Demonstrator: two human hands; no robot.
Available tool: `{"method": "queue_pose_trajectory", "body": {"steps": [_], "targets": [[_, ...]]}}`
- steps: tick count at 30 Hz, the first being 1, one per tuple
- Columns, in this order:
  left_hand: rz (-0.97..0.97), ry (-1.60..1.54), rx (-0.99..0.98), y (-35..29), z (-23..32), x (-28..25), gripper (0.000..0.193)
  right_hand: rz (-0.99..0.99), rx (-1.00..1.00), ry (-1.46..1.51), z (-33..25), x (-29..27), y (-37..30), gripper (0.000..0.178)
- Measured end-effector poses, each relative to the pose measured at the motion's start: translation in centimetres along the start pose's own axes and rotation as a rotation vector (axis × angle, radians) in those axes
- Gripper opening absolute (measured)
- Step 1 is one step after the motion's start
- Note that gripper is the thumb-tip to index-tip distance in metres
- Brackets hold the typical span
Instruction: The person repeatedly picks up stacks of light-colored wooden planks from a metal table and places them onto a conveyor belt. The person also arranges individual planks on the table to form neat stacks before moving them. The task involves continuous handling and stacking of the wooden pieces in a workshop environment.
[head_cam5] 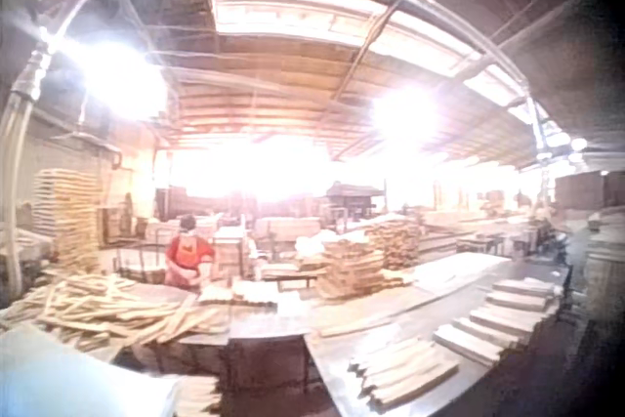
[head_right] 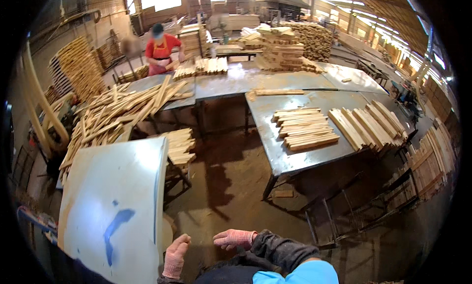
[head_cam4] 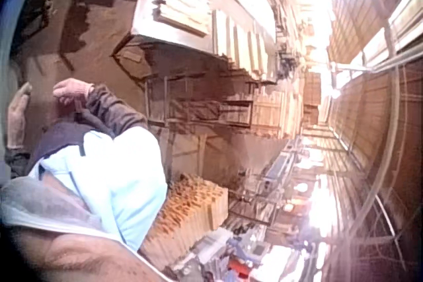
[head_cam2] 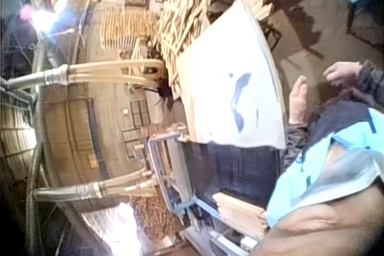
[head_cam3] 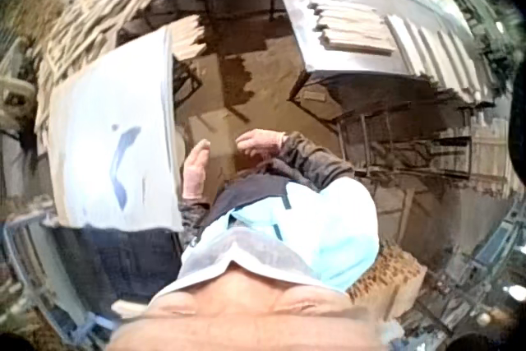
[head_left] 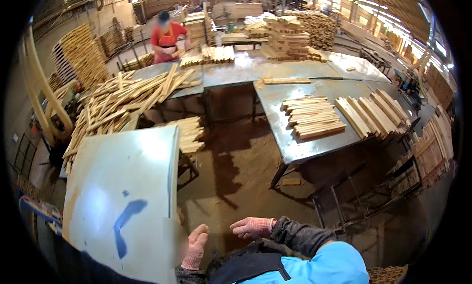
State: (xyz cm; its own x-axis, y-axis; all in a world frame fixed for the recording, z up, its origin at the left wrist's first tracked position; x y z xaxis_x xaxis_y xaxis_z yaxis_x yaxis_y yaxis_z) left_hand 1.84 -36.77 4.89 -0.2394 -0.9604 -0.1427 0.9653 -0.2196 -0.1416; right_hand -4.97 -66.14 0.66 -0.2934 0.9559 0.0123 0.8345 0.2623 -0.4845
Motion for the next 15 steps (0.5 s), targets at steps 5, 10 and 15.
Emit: {"method": "queue_pose_trajectory", "body": {"steps": [5, 10, 15], "targets": [[-0.227, -0.111, -0.360, 10.7, 0.0, 8.5, 0.050, 0.301, 0.240, 0.291, 0.6, -9.9, 2.1, 0.051], [-0.279, 0.059, -0.443, 24.1, 0.2, 12.3, 0.050, 0.469, 0.364, 0.617, 0.7, -16.6, 8.6, 0.047], [-0.302, -0.022, -0.509, 39.6, 3.0, 17.8, 0.054, 0.755, 0.445, 0.717, -2.5, -26.5, 15.7, 0.031]]}}
Point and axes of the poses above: each hand's wrist, its own y-axis towards the middle knuckle, its own x-axis out of the palm, z = x × y, the point moved 1 cm from there along y, towards the middle knuckle, and after that the axes turned 15 degrees about z, right-handed, at the moved point
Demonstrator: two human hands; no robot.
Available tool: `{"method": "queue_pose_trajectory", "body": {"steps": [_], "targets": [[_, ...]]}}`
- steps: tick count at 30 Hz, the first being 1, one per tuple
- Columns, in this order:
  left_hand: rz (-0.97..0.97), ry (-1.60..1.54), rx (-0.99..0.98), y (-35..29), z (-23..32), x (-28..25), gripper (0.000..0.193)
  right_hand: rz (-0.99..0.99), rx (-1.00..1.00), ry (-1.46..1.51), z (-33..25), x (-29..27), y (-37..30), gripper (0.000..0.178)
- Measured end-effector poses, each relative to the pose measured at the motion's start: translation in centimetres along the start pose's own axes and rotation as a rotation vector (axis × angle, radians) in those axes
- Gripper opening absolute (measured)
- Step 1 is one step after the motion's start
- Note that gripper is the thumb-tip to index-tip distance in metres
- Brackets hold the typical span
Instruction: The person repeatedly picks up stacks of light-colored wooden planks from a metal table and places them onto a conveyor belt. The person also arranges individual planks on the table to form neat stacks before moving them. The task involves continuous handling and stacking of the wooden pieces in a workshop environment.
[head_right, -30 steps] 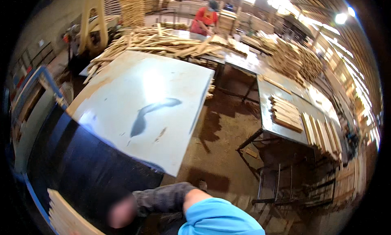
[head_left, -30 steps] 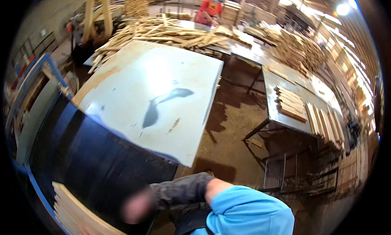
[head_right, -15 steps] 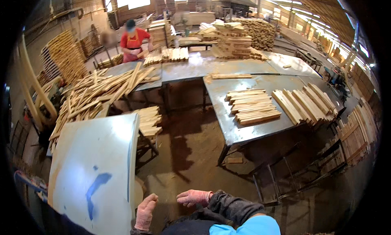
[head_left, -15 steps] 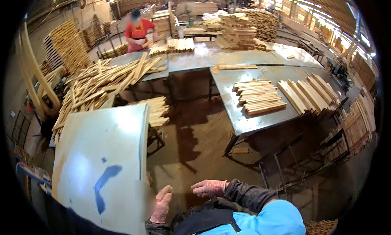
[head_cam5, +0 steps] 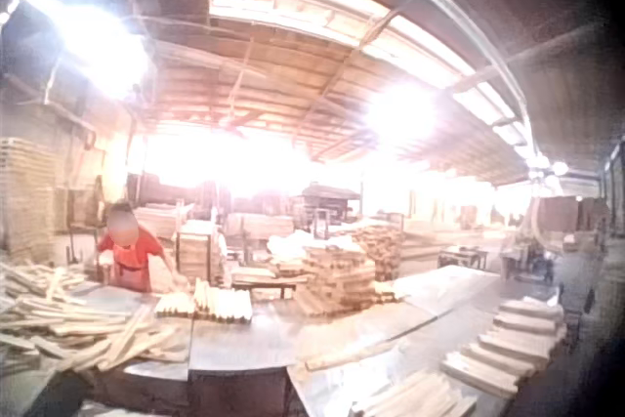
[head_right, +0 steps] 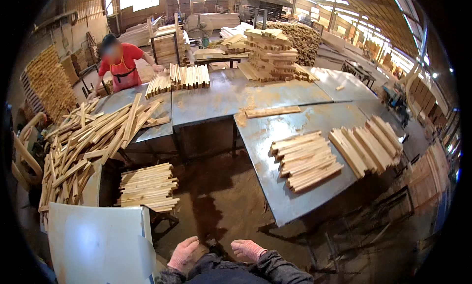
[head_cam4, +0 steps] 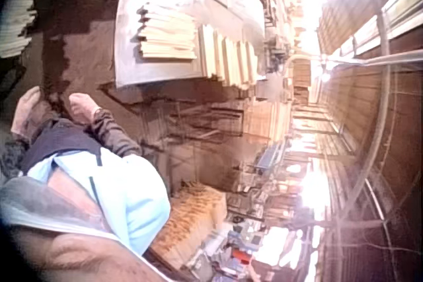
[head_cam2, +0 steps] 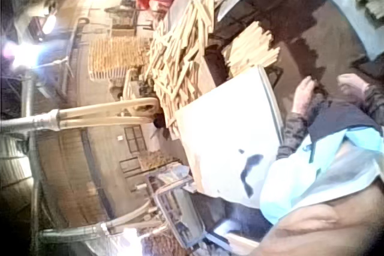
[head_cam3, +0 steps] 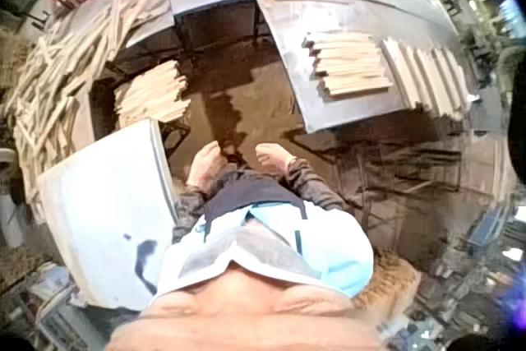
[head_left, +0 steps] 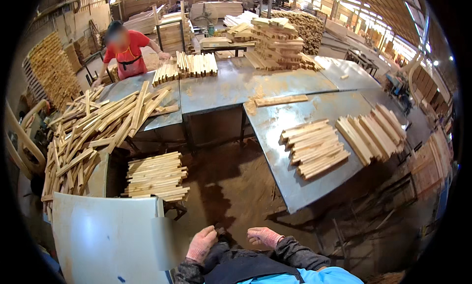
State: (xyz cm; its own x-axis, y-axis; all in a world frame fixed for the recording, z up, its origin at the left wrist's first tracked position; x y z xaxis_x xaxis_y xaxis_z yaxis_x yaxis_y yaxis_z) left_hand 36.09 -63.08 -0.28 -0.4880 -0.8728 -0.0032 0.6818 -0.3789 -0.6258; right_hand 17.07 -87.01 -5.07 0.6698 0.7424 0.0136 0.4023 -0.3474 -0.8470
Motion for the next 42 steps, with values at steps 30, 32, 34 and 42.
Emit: {"method": "queue_pose_trajectory", "body": {"steps": [30, 32, 34, 42], "targets": [[-0.088, 0.438, 0.201, 59.5, 42.0, 22.0, 0.067, 0.020, -0.220, -0.174, -62.7, -4.7, 41.7, 0.059], [-0.012, 0.475, 0.270, 63.9, 45.6, 21.4, 0.072, 0.019, -0.251, -0.197, -65.8, -3.6, 43.3, 0.062], [0.098, 0.563, 0.306, 68.6, 49.3, 19.9, 0.080, -0.019, -0.178, -0.180, -68.2, -2.2, 44.9, 0.064], [0.457, 0.620, 0.414, 94.4, 70.7, 12.8, 0.111, 0.000, 0.056, -0.142, -77.3, 3.9, 53.4, 0.062]]}}
Point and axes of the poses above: each hand's wrist, its own y-axis towards the middle knuckle, its own x-axis out of the palm, z = x × y, the point moved 1 cm from there along y, towards the middle knuckle, and after that the axes turned 15 degrees about z, right-handed, at the moved point
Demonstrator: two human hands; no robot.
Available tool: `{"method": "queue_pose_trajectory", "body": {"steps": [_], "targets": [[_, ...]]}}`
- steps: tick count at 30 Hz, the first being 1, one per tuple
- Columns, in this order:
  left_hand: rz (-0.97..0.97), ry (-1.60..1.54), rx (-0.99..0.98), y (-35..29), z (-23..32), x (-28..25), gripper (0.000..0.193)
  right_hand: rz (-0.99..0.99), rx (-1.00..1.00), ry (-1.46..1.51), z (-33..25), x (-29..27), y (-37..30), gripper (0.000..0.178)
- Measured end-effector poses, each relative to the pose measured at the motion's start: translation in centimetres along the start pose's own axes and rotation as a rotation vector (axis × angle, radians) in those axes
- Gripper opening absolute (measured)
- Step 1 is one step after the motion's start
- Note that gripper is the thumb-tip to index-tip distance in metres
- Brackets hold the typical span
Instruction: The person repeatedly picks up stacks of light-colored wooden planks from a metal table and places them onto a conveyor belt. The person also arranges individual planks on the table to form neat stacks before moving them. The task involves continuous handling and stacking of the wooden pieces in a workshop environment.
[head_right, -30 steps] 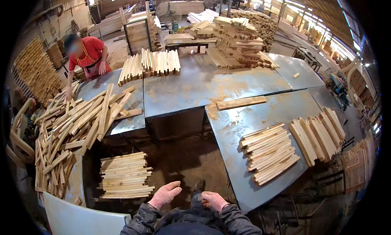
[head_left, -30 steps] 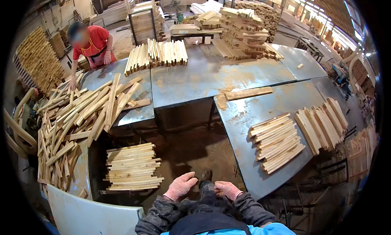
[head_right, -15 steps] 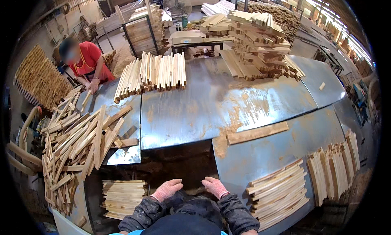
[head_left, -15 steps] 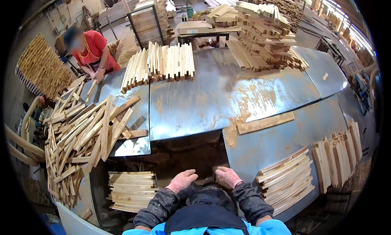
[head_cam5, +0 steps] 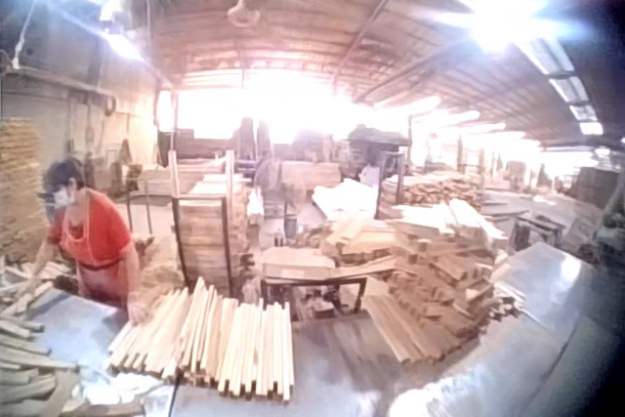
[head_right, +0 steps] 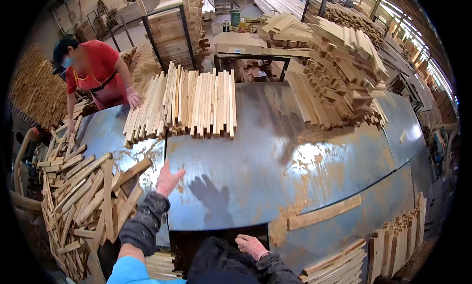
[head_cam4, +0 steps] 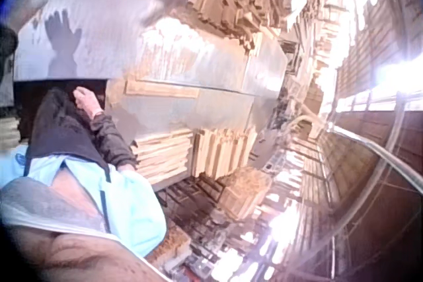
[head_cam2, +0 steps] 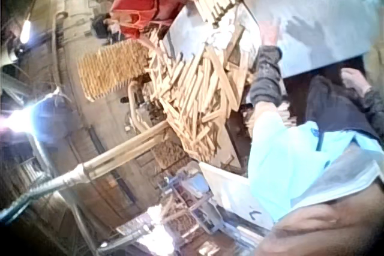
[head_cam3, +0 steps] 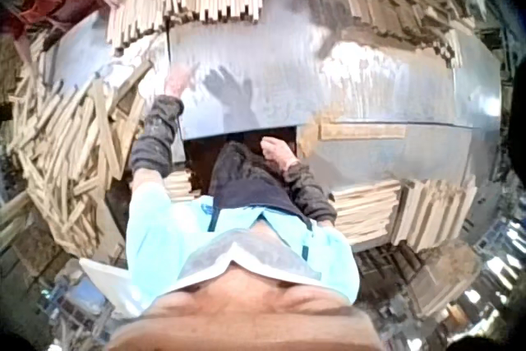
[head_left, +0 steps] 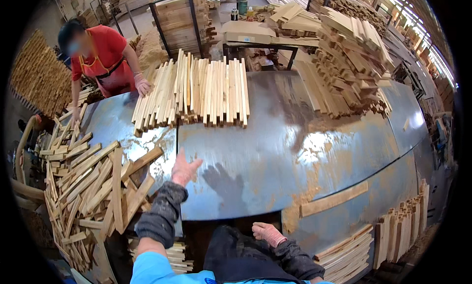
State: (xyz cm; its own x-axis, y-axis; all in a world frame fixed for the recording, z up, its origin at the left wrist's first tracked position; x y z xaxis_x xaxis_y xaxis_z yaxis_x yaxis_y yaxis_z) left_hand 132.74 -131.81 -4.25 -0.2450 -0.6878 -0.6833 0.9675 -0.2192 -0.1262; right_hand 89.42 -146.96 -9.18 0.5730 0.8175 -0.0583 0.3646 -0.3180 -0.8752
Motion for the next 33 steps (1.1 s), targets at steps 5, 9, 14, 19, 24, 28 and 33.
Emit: {"method": "queue_pose_trajectory", "body": {"steps": [5, 9, 14, 19, 24, 28, 33], "targets": [[0.095, 0.373, 0.026, 21.9, 5.8, 1.0, 0.132, 0.038, 0.145, 0.173, -5.6, 2.8, 4.6, 0.059], [0.130, 0.607, -0.111, 34.6, 8.8, 3.6, 0.130, 0.059, 0.261, 0.226, -7.4, 3.9, 7.0, 0.058], [0.104, 0.641, -0.145, 43.7, 9.6, 6.8, 0.133, 0.148, 0.425, 0.314, -7.8, 4.5, 8.0, 0.057], [0.113, 0.519, -0.284, 46.4, 9.2, 9.1, 0.124, 0.169, 0.481, 0.365, -9.0, 5.8, 8.1, 0.055], [0.192, 0.498, 0.104, 47.5, 6.3, 9.2, 0.109, 0.095, 0.384, 0.377, -10.0, 7.0, 8.1, 0.042], [-0.032, 0.120, 0.128, 43.6, 2.9, 9.7, 0.105, 0.055, 0.102, 0.195, -9.7, 6.4, 8.0, 0.037], [-0.363, -0.766, -0.248, 28.3, 3.4, 7.7, 0.095, 0.163, 0.015, 0.267, -8.2, 5.8, 7.6, 0.043]]}}
Point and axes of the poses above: each hand's wrist, its own y-axis towards the middle knuckle, its own x-axis out of the palm, z = x × y, the point moved 1 cm from there along y, towards the middle knuckle, and after that the axes turned 15 degrees about z, right-handed, at the moved point
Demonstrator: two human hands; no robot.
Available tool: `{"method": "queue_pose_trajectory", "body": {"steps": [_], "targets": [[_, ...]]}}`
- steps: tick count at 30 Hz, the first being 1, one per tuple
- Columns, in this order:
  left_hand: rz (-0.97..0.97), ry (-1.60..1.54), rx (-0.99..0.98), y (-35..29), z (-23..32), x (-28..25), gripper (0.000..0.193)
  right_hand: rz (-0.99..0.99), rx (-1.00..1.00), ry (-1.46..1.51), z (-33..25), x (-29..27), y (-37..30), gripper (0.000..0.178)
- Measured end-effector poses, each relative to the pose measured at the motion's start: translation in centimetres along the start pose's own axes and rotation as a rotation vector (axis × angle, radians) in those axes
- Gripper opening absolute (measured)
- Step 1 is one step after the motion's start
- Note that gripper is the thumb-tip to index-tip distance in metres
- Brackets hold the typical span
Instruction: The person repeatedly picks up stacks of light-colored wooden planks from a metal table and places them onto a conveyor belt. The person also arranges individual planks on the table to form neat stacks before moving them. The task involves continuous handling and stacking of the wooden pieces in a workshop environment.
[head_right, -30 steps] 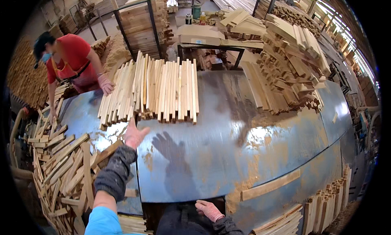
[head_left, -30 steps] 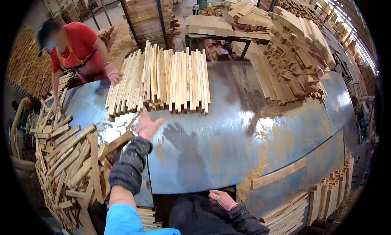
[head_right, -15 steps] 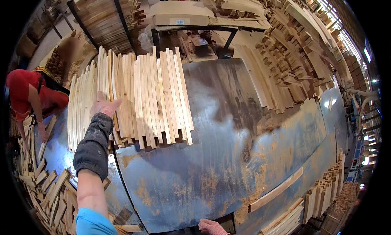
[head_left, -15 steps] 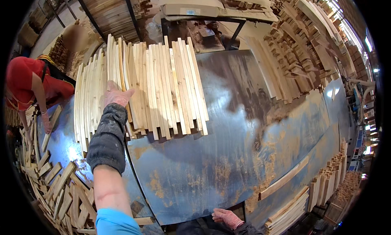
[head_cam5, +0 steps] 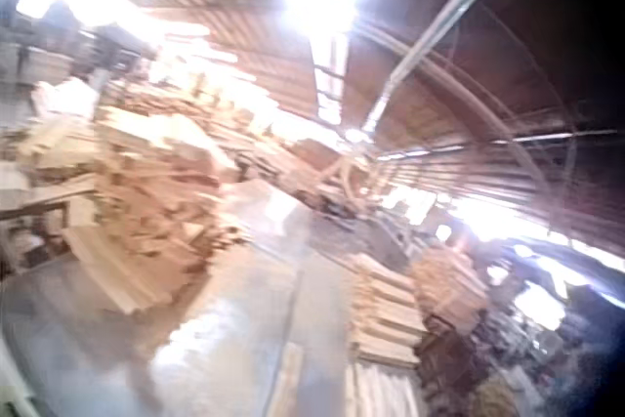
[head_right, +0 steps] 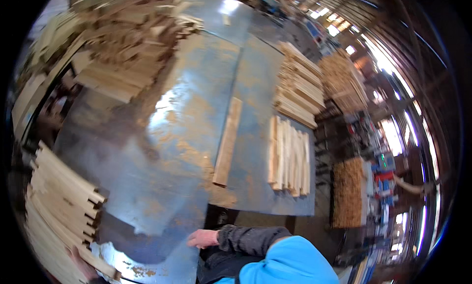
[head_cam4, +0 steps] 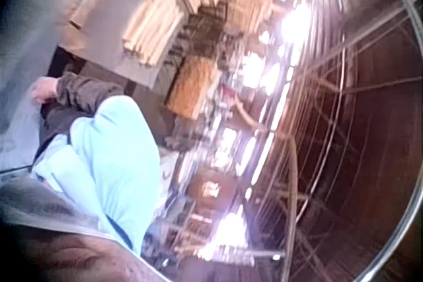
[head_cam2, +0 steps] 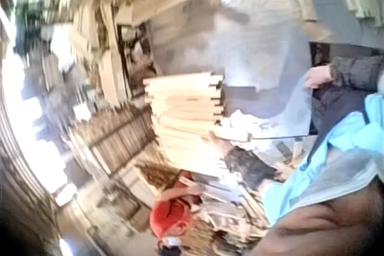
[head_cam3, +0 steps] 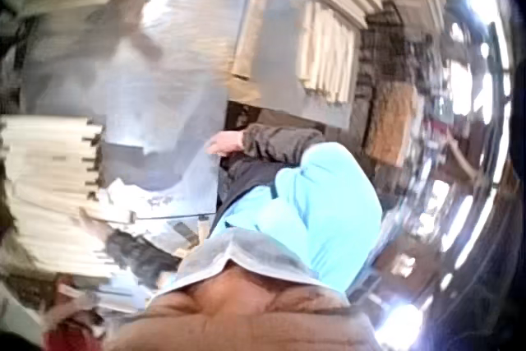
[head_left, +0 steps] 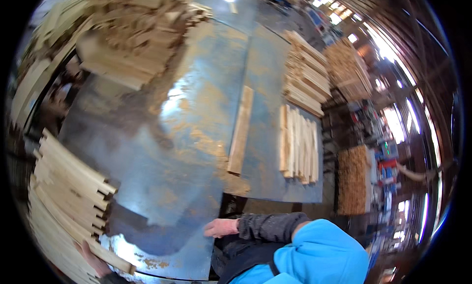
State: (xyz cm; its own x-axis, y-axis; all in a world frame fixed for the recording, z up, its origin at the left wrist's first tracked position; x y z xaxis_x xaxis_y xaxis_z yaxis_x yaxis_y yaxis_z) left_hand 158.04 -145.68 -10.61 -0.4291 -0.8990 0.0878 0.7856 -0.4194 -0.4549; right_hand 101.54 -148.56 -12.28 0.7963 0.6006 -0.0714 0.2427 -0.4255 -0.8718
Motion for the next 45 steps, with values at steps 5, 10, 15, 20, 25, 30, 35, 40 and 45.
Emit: {"method": "queue_pose_trajectory", "body": {"steps": [5, 10, 15, 20, 25, 30, 35, 40, 45], "targets": [[-0.176, 0.322, 0.132, -15.1, -1.3, 7.4, 0.099, 0.040, -0.013, 0.171, 2.3, -1.2, -1.1, 0.053], [-0.530, 0.289, 0.032, -28.2, -5.5, 19.9, 0.111, 0.063, -0.135, 0.278, 5.8, -7.1, -3.4, 0.035], [-0.991, 0.501, 0.255, -41.1, -10.4, 33.0, 0.121, 0.245, -0.117, 0.451, 12.6, -16.8, -6.8, 0.017], [-1.302, 0.885, 0.732, -54.1, -18.7, 45.4, 0.124, 0.363, -0.082, 0.657, 22.3, -28.2, -12.4, 0.036], [-1.392, 0.962, 0.768, -63.1, -26.5, 52.2, 0.126, 0.495, -0.104, 0.820, 29.0, -36.5, -16.5, 0.049], [-1.144, 1.083, 0.686, -65.4, -30.6, 56.0, 0.129, 0.550, -0.026, 0.983, 32.1, -39.5, -17.8, 0.052], [-0.904, 1.226, 1.042, -65.4, -36.8, 61.8, 0.123, 0.467, -0.177, 0.896, 33.4, -39.4, -17.5, 0.056], [-0.838, 1.433, 0.954, -68.1, -43.3, 64.4, 0.127, 0.410, -0.031, 1.047, 35.1, -39.0, -17.4, 0.052], [-1.072, 1.419, 0.929, -68.6, -45.4, 62.0, 0.113, 0.391, -0.131, 0.656, 35.3, -37.8, -16.7, 0.054]]}}
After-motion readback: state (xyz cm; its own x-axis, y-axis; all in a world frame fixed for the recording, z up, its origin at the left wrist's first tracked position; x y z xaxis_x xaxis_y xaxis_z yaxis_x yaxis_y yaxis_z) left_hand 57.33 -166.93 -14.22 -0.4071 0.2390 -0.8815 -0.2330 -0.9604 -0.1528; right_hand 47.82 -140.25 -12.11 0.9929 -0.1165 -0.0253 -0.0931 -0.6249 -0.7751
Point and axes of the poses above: each hand's wrist, its own y-axis towards the middle knuckle, its own x-axis out of the palm, z = x × y, the point moved 1 cm from there along y, towards the middle knuckle, and after that the axes turned 15 degrees about z, right-handed, at the moved point
